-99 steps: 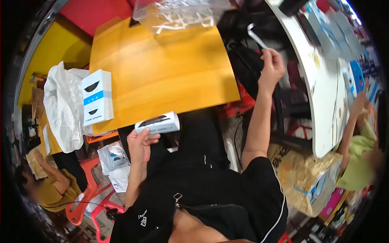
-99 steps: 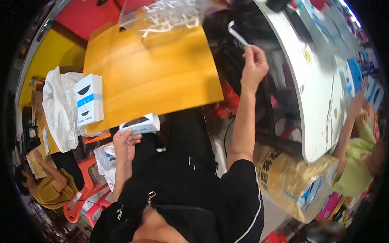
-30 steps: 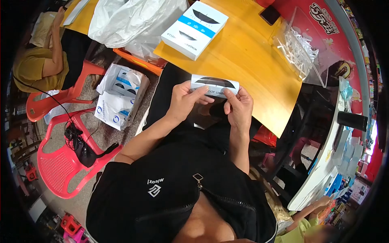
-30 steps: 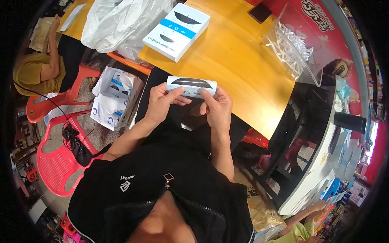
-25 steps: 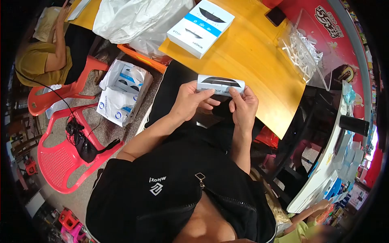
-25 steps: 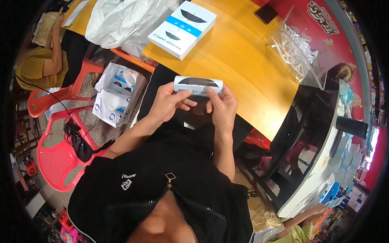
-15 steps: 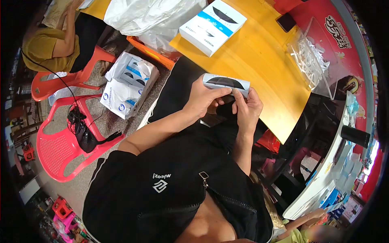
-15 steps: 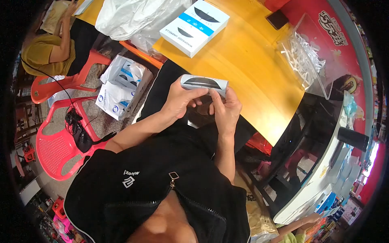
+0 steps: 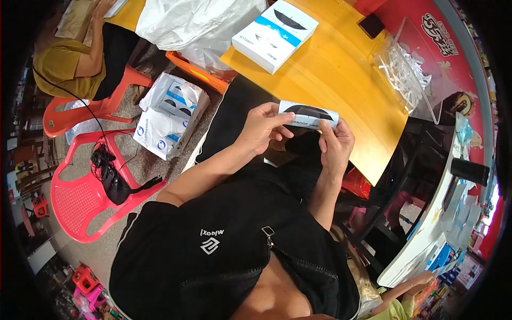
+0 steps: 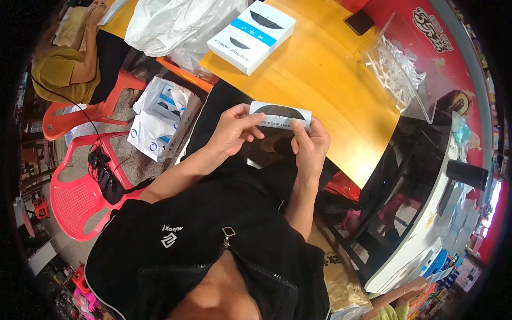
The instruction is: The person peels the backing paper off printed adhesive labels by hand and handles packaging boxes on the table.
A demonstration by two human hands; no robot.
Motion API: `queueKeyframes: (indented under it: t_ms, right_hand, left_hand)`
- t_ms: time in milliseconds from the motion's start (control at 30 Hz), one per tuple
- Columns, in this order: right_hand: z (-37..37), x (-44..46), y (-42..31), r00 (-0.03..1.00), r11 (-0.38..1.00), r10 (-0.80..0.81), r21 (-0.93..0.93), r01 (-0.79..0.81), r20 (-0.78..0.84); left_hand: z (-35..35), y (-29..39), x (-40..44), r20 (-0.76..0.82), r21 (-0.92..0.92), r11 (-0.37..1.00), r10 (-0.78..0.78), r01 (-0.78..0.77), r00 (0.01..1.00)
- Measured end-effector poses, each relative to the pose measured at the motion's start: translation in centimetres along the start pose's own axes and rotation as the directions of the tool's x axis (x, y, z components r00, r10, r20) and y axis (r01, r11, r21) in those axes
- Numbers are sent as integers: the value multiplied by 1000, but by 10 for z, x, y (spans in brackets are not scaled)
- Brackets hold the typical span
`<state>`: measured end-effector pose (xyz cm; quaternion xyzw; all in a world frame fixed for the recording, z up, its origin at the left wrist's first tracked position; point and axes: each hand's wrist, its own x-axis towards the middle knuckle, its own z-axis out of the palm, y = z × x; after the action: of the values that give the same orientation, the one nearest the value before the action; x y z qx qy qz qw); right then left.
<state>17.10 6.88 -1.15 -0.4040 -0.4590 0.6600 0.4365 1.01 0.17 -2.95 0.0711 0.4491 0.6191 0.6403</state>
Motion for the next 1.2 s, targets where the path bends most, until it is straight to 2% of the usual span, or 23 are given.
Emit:
queueKeyframes:
  t_ms: [200, 300, 333, 400, 467, 533, 600, 700, 767, 833, 933, 1033, 1067, 1200]
  right_hand:
    - [-14, -4, 4, 1000, 999, -7, 36, 7, -4]
    - [-24, -4, 0, 1000, 995, -20, 101, 19, 5]
    - [-26, -4, -1, 999, 999, -37, 40, 38, -21]
    - [-25, -4, -2, 999, 998, -37, 42, 38, -27]
    - [-24, -4, -3, 999, 998, -35, 44, 36, -28]
    - [-19, -5, -2, 1000, 998, -2, 58, 2, -5]
    - [-17, -5, -2, 1000, 998, 2, 58, -3, 23]
    - [-19, -8, -3, 998, 999, 30, -12, -30, 58]
    - [-26, -9, -7, 978, 984, 166, -79, -157, 128]
    - [-33, -9, -11, 964, 924, 219, -350, -154, 154]
    - [-37, -8, -8, 951, 796, 199, -605, -17, 236]
    - [-30, -13, 1, 945, 905, 147, -425, -9, 292]
    - [-33, -13, 5, 931, 899, 157, -438, 3, 329]
    - [-15, -11, 13, 899, 975, 161, -207, -81, 407]
  left_hand:
    - [-9, -3, 0, 18, 65, 998, -19, 18, 1000]
    - [-19, 2, 2, -5, 57, 997, 47, -47, 999]
    - [-22, 2, 1, -1, 59, 997, 44, -44, 999]
    - [-22, 8, -4, -18, 0, 1000, -14, 14, 1000]
    - [-18, 11, -9, 18, 28, 999, -18, 18, 1000]
    - [-14, 10, -10, 121, 167, 983, 58, -78, 991]
    - [-15, 6, -7, 135, 215, 968, 101, -129, 986]
    - [-17, 7, -5, 87, 251, 954, 149, -166, 985]
    - [-23, 7, -4, 80, 257, 952, 152, -168, 985]
    - [-29, 9, -1, 35, 317, 933, 168, -170, 985]
    - [-40, 17, -2, 119, 350, 906, 211, -240, 970]
    - [-51, 33, -7, 194, 487, 847, 134, -213, 972]
    - [-54, 36, -7, 204, 491, 838, 156, -239, 966]
    - [-58, 60, -18, 213, 534, 792, 212, -296, 954]
